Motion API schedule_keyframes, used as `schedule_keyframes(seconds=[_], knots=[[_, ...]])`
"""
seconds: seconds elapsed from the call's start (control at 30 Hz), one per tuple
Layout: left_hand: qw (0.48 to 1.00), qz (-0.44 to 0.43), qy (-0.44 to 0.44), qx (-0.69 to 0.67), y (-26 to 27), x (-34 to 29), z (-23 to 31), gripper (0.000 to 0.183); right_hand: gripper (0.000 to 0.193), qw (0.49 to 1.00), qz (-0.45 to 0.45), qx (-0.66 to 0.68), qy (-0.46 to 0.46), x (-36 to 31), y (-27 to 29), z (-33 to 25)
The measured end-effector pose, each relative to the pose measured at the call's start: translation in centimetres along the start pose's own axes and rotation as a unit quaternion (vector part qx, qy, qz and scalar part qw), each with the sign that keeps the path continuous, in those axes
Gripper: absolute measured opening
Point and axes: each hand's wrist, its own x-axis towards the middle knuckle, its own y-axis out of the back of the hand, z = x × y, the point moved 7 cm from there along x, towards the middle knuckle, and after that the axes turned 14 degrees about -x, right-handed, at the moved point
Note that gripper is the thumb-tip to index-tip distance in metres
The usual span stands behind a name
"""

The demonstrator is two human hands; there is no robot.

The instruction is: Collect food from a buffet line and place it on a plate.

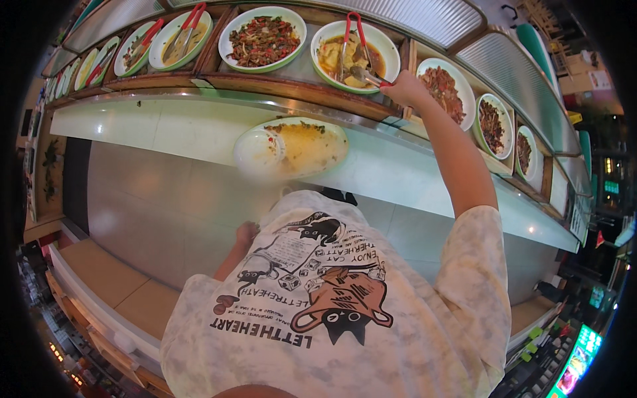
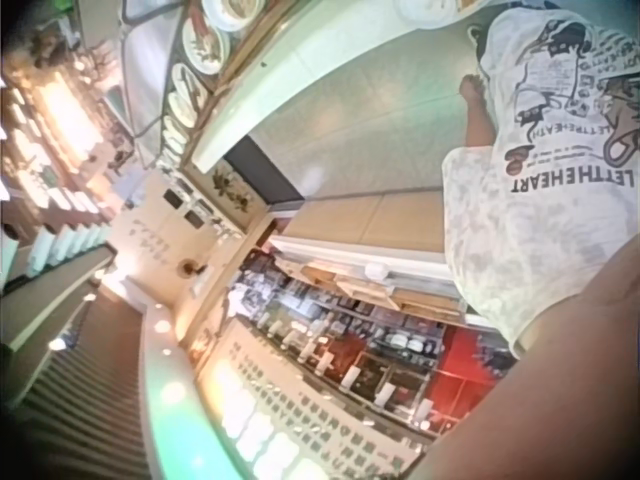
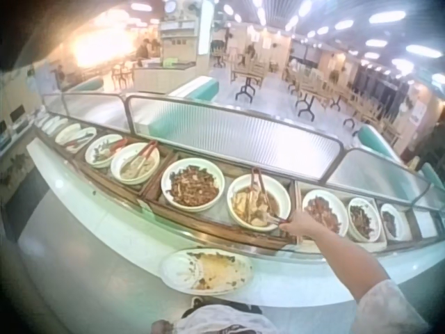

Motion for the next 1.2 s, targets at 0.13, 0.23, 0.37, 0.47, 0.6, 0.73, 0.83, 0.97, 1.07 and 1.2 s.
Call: schedule_keyframes(seconds=[0.13,0.23,0.37,0.47,0.6,0.73,0.83,0.97,1.07,1.2], knots=[[0.997,0.013,0.046,-0.060,-0.2,-0.3,0.8,0.016,0.034,0.995,0.056,-0.073,0.025,-1.6,1.5,-0.5],[0.998,0.015,0.048,-0.031,-1.1,-1.6,2.4,0.017,0.036,0.995,0.075,-0.063,0.031,-2.7,1.1,0.8],[0.988,0.062,0.077,-0.121,-0.9,-2.9,2.9,0.016,0.033,0.991,0.131,-0.019,0.012,-4.6,1.4,1.8],[0.991,0.047,0.075,-0.103,-0.7,-1.9,2.4,0.015,0.031,0.993,0.112,0.040,0.003,-5.2,1.3,2.4],[0.999,-0.035,0.038,0.000,1.2,2.1,-1.5,0.013,0.031,0.992,0.118,0.043,0.024,-5.3,2.2,1.6],[0.999,0.009,0.034,-0.013,-1.1,-3.7,2.8,0.014,0.030,0.990,0.100,0.092,0.023,-6.6,2.0,1.8],[0.993,0.044,0.054,-0.098,-1.3,-4.3,3.8,0.015,0.028,0.985,0.090,0.146,0.035,-8.6,2.7,0.5],[0.995,0.037,0.041,-0.085,-2.0,-5.4,4.5,0.018,0.019,0.965,0.026,0.245,0.087,-11.3,0.7,-1.3],[0.994,0.051,0.060,-0.075,-1.9,-5.9,3.9,0.019,0.019,0.941,-0.014,0.325,0.091,-13.6,-1.8,-3.8],[0.992,0.047,0.077,-0.088,-1.9,-5.8,1.5,0.019,0.020,0.960,-0.063,0.250,0.109,-13.9,-7.2,-5.4]])
